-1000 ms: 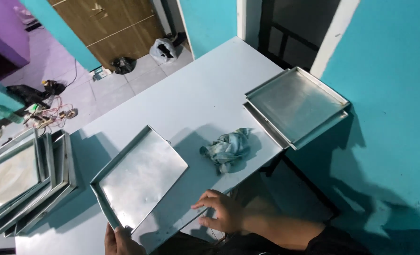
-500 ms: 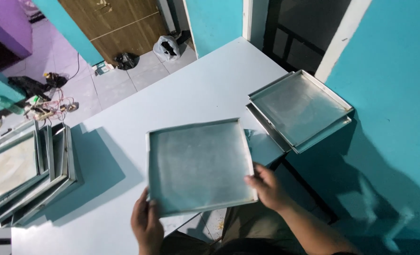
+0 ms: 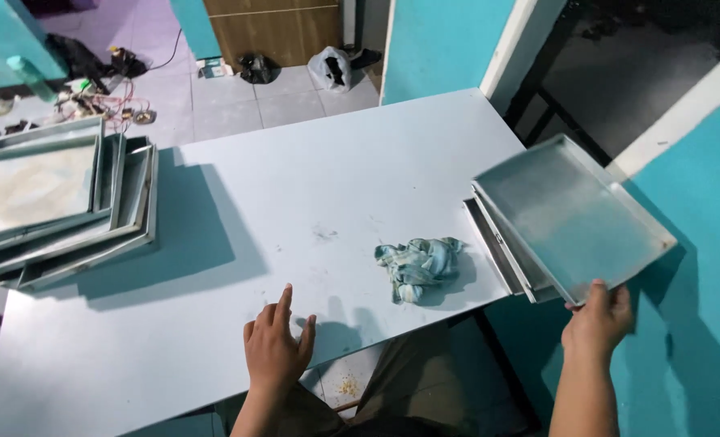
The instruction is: The person wipes the surface of a metal tray with a cloth, then flips it over and wipes the other side. They repeat this process with another tray from a stack on the table.
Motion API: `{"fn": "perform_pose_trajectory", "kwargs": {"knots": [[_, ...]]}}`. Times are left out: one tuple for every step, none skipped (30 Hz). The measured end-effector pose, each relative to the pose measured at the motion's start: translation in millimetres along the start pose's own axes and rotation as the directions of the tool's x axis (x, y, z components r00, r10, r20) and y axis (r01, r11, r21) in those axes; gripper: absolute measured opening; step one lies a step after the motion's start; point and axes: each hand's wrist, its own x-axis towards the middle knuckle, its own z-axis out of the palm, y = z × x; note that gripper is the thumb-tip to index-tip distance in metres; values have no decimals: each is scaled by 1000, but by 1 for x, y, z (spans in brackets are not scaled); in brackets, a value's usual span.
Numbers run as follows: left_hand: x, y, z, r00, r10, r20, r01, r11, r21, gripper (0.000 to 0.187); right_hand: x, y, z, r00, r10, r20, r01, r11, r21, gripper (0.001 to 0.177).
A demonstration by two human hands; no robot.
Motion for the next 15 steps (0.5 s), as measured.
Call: {"fn": "perform_pose_trajectory", "kwargs": {"knots": [[-3, -4, 5, 1000, -14, -4, 14, 1000, -5, 69, 6, 6, -1, 1000, -6, 13, 6, 1000, -5, 26], [-4, -9, 9, 1000, -2, -11, 3, 999, 44, 69, 12, 12, -1, 999, 45, -18, -45, 999, -2, 23], [-6, -13, 13, 1000, 9, -17, -7, 996, 93, 69, 19, 18, -2, 994, 97, -50, -97, 995, 2, 21], [-7, -16, 15, 1000, 0, -19, 2, 996, 90, 69, 22, 21, 0, 995, 94, -41, -94, 996, -1, 21], [-8, -19, 17, 1000, -4, 26, 2, 996, 87, 70, 26, 26, 1, 993, 101, -60, -101, 995, -4, 14], [-8, -22, 18, 997, -5, 72, -1, 996, 85, 71, 28, 30, 1, 991, 110, -83, -110, 994, -6, 24], [-7, -21, 17, 997, -10, 71, 4, 996, 84, 71, 29, 30, 2, 991, 108, -78, -109, 994, -9, 24], [-8, -20, 16, 995, -16, 96, 8, 997, 76, 70, 30, 30, 4, 984, 160, -82, -164, 986, -45, 26], [-8, -20, 15, 993, -21, 120, 12, 998, 68, 70, 30, 29, 6, 974, 210, -87, -217, 973, -80, 46], [-7, -19, 13, 992, -38, 117, 30, 997, 67, 70, 36, 43, 3, 976, 208, -72, -214, 973, -89, 46], [-7, -19, 11, 990, -21, 137, 14, 999, 51, 69, 42, 56, 0, 981, 161, -111, -173, 979, -105, 30], [-9, -20, 8, 989, -19, 149, 14, 999, 36, 67, 50, 69, 4, 985, 112, -133, -129, 984, -124, 22], [-8, -21, 12, 989, -52, 140, 47, 998, 39, 67, 57, 82, -9, 989, 109, -100, -122, 984, -133, 22], [-10, -24, 14, 995, -9, 103, 8, 1000, 10, 65, 66, 97, -14, 986, 103, -133, -127, 975, -183, 33], [-11, -28, 16, 997, 34, 64, -33, 999, -15, 62, 75, 112, -19, 982, 93, -165, -130, 964, -233, 49]]}}
